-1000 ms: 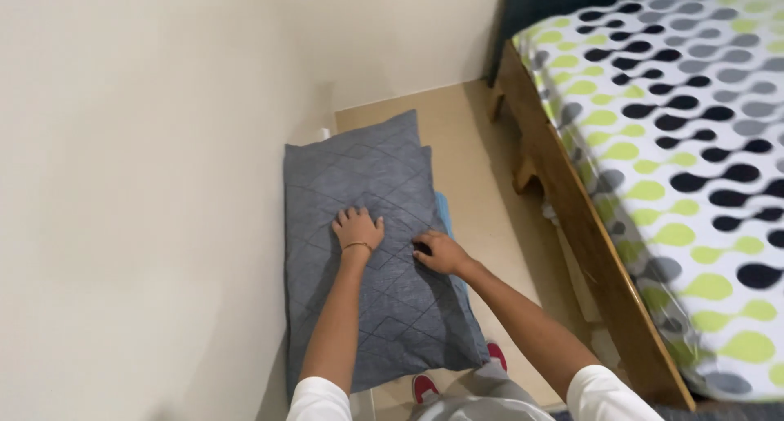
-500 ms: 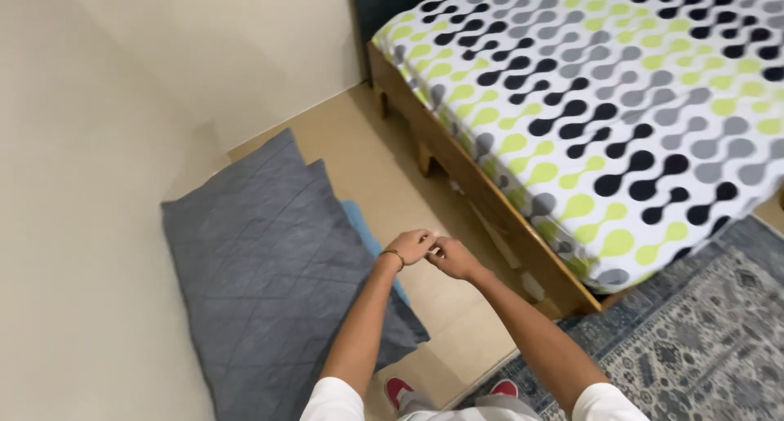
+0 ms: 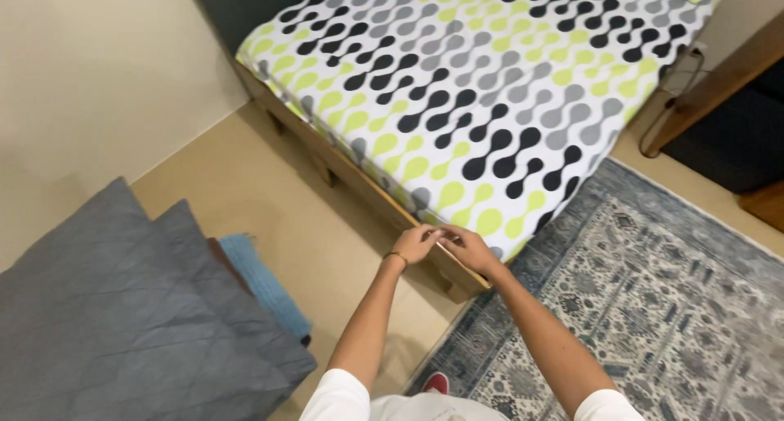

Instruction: The person organizes bedding items in a bedroom. They pick up a plastic-wrapped package and a white device, then move a brown pillow and a grey quilted pillow from the bed to a nearby chair. Finally, they pick up a patterned pillow from the bed and place it on the chair.

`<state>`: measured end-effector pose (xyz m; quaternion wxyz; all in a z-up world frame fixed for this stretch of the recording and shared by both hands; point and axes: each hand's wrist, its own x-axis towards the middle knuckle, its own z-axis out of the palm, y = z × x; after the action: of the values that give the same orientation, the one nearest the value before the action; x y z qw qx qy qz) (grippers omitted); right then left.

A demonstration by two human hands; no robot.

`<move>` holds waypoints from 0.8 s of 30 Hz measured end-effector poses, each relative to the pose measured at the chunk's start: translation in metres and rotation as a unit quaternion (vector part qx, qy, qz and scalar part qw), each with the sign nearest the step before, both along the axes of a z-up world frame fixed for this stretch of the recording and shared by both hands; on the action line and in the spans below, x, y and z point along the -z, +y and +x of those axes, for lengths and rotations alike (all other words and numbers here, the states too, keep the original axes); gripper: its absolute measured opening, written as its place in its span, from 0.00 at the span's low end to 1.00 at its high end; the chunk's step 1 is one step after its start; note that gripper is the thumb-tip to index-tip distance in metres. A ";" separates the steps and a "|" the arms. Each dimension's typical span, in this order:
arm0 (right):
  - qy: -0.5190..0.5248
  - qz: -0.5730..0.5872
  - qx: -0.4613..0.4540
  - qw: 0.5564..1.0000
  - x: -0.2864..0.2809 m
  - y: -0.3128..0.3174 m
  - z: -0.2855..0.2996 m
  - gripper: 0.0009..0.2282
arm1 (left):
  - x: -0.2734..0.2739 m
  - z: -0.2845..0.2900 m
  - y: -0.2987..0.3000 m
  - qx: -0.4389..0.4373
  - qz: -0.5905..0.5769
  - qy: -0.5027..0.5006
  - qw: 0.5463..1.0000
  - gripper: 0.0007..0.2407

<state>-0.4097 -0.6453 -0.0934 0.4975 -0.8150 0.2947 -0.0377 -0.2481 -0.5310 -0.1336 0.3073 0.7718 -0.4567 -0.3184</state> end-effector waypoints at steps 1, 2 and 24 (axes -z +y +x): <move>0.003 0.001 0.006 1.000 0.006 -0.016 -0.011 0.20 | -0.001 -0.014 -0.018 0.006 0.001 0.003 1.000 0.20; -0.012 -0.001 0.031 0.999 0.011 -0.030 -0.024 0.18 | -0.004 -0.029 -0.035 0.027 -0.013 0.019 0.999 0.19; -0.083 -0.031 0.194 0.977 0.009 -0.263 -0.123 0.17 | 0.019 -0.097 -0.319 0.117 -0.106 0.129 0.979 0.13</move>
<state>-0.5324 -0.9086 -0.1020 0.4783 -0.7513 0.4033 -0.2097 -0.3453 -0.8498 -0.1527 0.4046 0.6284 -0.5315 -0.3987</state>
